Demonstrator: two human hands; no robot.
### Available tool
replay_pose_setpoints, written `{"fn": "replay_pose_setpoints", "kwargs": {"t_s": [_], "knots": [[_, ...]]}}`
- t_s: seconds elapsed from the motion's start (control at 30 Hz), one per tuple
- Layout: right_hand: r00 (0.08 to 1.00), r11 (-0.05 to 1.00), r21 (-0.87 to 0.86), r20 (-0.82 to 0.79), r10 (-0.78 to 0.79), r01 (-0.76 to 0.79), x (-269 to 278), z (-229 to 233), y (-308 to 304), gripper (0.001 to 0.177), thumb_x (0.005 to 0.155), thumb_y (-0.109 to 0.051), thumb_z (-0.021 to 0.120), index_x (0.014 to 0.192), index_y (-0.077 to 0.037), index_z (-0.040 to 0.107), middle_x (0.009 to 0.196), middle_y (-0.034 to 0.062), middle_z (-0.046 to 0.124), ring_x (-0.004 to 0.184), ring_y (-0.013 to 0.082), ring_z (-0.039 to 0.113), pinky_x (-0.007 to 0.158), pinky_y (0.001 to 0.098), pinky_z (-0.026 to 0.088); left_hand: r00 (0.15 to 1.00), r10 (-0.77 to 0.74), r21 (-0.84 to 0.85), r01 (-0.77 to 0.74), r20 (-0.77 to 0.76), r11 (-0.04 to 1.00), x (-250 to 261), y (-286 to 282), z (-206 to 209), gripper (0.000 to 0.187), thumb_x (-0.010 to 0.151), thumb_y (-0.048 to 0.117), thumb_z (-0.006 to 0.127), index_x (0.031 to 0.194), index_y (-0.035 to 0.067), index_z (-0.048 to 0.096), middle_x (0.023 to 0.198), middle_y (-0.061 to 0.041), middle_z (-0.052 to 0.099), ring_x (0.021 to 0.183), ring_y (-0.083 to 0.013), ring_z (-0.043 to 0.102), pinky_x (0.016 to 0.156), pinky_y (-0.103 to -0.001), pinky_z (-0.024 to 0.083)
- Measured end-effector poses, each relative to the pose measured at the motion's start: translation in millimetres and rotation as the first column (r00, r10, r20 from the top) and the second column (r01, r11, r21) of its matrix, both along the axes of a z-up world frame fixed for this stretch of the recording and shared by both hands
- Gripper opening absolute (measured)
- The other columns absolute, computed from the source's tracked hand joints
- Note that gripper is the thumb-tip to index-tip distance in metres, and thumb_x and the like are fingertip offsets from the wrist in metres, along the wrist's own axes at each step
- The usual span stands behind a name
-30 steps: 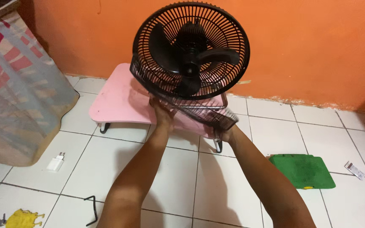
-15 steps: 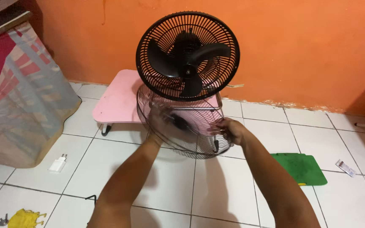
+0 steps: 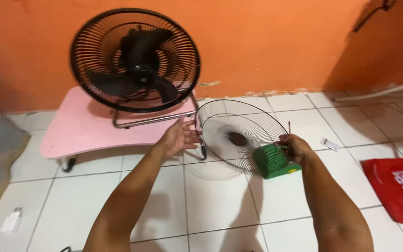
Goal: The person unplugs a fan and disassembles it on a pink stool. They remove the front grille, use a screwdriver and wrench to detach the fan blade, and then remove the motor housing from the stand.
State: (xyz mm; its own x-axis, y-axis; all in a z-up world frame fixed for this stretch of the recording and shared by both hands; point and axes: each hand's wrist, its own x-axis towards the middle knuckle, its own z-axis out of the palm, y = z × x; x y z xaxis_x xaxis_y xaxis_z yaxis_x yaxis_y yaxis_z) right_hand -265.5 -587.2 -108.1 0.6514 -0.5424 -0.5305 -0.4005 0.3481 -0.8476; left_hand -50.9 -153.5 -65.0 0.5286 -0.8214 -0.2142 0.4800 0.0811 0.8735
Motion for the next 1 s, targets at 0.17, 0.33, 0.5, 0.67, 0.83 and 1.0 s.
{"fn": "replay_pose_setpoints", "kwargs": {"t_s": [0.17,0.33,0.5,0.67,0.83,1.0], "knots": [[0.946,0.946,0.001,-0.027,-0.324,0.324,-1.0,-74.4,-51.8,0.011,0.092,-0.013,0.052,0.083,-0.007,0.055,0.063,0.0058,0.045,0.046,0.0174,0.038,0.040,0.0463,0.042,0.973,-0.060,0.228,0.008,0.223,0.974,-17.8,-96.2,-18.0,0.087,0.092,0.061,0.050,0.162,0.018,0.020,0.156,-0.011,0.044,0.137,-0.0324,0.051,0.109,-0.053,0.044],[0.760,0.781,0.005,0.226,-0.609,0.624,43.6,-138.7,-65.9,0.008,0.086,0.000,0.057,0.093,0.004,0.056,0.073,0.0117,0.053,0.057,0.0185,0.048,0.045,0.0402,0.036,0.950,-0.072,0.253,-0.008,0.304,0.967,-22.3,-162.6,-43.9,0.084,0.093,0.055,0.058,0.161,0.019,0.024,0.153,-0.013,0.048,0.137,-0.0274,0.053,0.109,-0.050,0.045],[0.630,0.655,0.075,0.212,-0.747,0.752,83.9,-166.9,-41.7,0.027,0.086,0.003,0.059,0.112,0.004,0.049,0.094,0.0145,0.060,0.069,0.0193,0.055,0.048,0.0394,0.045,0.956,0.003,0.173,-0.057,0.294,0.983,-25.1,-186.1,-55.9,0.085,0.088,0.046,0.065,0.160,0.019,0.028,0.152,-0.012,0.048,0.132,-0.0259,0.055,0.106,-0.049,0.045],[0.675,0.694,0.109,0.166,-0.719,0.712,108.0,-189.3,-29.2,0.037,0.090,0.001,0.068,0.119,-0.002,0.044,0.096,0.0144,0.059,0.073,0.0226,0.054,0.053,0.0432,0.044,0.962,0.061,0.180,-0.112,0.268,0.977,-19.2,-187.3,-64.7,0.084,0.090,0.047,0.065,0.160,0.018,0.029,0.152,-0.015,0.049,0.133,-0.0257,0.055,0.107,-0.047,0.045],[0.683,0.687,0.106,0.077,-0.726,0.719,125.2,-209.6,-20.7,0.046,0.087,0.002,0.072,0.123,-0.006,0.044,0.103,0.0138,0.060,0.083,0.0230,0.058,0.060,0.0436,0.049,0.958,0.100,0.180,-0.152,0.267,0.972,-12.6,-178.5,-74.3,0.084,0.090,0.046,0.065,0.160,0.017,0.029,0.153,-0.014,0.048,0.133,-0.0258,0.056,0.108,-0.047,0.044],[0.655,0.658,0.110,0.073,-0.752,0.744,127.6,-219.6,-26.2,0.052,0.088,0.000,0.072,0.128,-0.007,0.040,0.103,0.0145,0.058,0.083,0.0242,0.059,0.060,0.0418,0.052,0.949,0.107,0.224,-0.178,0.297,0.958,-1.8,-176.4,-85.6,0.078,0.094,0.044,0.062,0.160,0.018,0.030,0.151,-0.012,0.051,0.132,-0.0244,0.055,0.108,-0.047,0.044]]}}
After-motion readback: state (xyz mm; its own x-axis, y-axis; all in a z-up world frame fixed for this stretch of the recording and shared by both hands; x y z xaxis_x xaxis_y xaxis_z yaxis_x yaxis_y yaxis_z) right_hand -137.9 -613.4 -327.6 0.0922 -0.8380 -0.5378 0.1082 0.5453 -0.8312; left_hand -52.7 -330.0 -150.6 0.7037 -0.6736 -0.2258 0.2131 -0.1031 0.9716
